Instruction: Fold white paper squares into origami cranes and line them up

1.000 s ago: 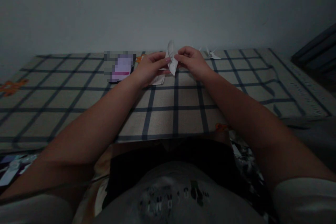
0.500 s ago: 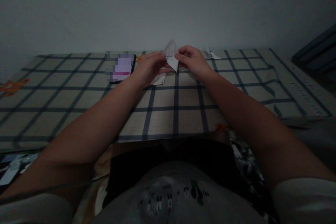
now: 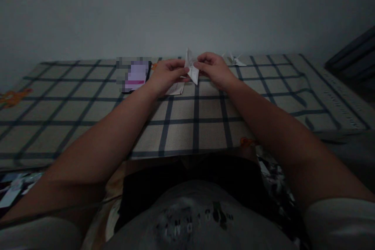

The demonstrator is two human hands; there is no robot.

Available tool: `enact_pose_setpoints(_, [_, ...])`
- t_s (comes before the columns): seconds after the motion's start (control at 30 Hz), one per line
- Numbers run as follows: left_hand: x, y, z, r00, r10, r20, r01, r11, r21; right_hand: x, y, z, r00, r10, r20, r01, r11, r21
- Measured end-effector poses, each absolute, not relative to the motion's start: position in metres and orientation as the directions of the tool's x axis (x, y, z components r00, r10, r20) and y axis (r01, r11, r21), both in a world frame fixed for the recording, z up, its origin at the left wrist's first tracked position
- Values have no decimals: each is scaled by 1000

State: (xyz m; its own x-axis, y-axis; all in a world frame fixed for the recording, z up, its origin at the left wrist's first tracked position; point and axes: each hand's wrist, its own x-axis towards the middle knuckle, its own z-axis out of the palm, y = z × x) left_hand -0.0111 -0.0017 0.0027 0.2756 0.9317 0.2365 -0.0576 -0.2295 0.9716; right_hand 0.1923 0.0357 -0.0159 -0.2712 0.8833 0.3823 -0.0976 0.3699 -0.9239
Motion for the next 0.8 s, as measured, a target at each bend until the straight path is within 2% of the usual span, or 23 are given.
enact_pose_setpoints(0.17, [-11,2,0,253,940,228,-98,-210,973,192,29,-11,-297,876,379,-84,372,-925])
enact_pose_setpoints(0.5, [-7,-5,7,172,978,114,-132,-92,987,191,34,-14,-309,872,379,-48,384,-922])
enact_pose_setpoints(0.63, [-7,-5,8,209,969,129,-151,-98,984,191,35,-14,-288,873,394,-11,408,-913])
enact_pose_setpoints(0.8, [-6,-3,9,180,976,126,-146,-100,984,191,35,-15,-266,877,400,-17,410,-912])
